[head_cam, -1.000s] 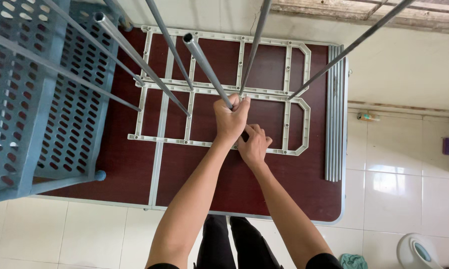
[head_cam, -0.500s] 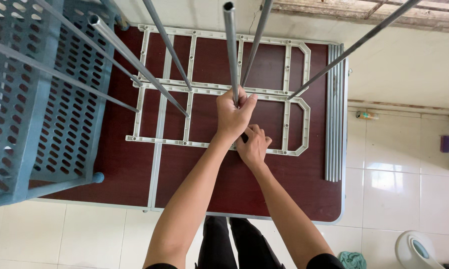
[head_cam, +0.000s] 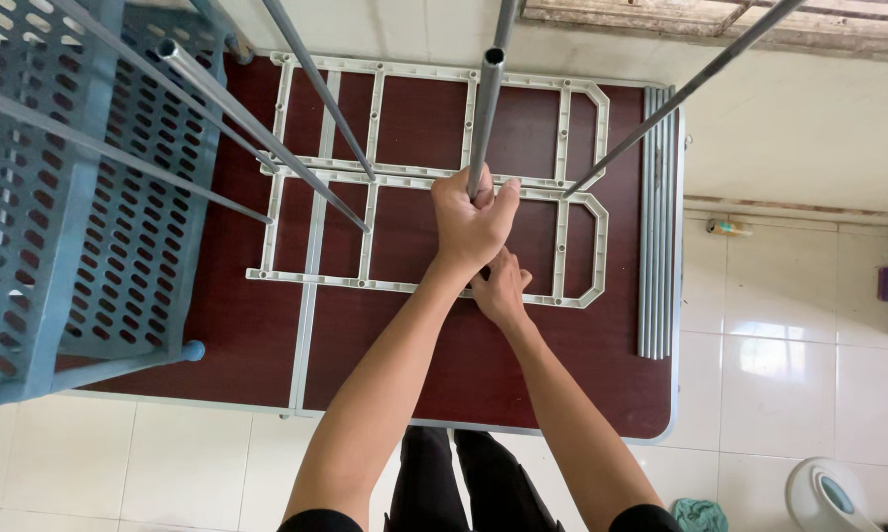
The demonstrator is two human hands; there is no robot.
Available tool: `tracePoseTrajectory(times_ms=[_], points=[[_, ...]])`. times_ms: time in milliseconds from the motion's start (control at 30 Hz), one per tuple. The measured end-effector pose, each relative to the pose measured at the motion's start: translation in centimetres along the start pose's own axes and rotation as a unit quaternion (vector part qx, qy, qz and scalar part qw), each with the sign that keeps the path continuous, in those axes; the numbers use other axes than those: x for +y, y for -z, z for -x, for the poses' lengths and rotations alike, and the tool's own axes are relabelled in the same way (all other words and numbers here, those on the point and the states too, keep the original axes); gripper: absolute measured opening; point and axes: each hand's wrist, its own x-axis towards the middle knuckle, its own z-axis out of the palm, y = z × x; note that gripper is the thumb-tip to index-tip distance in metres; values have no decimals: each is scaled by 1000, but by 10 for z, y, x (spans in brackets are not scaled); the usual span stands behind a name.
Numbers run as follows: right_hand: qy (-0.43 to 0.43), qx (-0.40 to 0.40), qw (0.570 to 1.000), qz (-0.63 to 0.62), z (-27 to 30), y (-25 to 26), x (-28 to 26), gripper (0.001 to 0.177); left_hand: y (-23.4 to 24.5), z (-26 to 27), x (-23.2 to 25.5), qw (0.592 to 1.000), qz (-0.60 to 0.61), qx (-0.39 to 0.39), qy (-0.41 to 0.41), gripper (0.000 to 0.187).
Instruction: The person assembles a storage shelf by inserting metal poles into a white plastic frame laid on a table, then attaching a second frame to the top of the poles. The person handles poles and frames by hand without using tools.
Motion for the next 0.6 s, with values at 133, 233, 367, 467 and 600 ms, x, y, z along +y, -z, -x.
tracePoseTrajectory(times_ms=[133,233,367,467,600], points=[[44,-11,999,-25,-5,3,9,24,7,1,-4,1000,3,-5,-20,52],[26,-30,999,-3,-10,2,15,30,12,1,-6,998,4,2,-60,55],[33,-38,999,-14,-9,3,18,50,19,0,-10,998,-34,11,-55,56],[25,-51,998,-23,-9,5,14,63,23,-5,-12,998,-40,16,-53,56],[12,-63,998,-15,-10,7,12,60,22,-5,-15,998,-37,5,-58,56]])
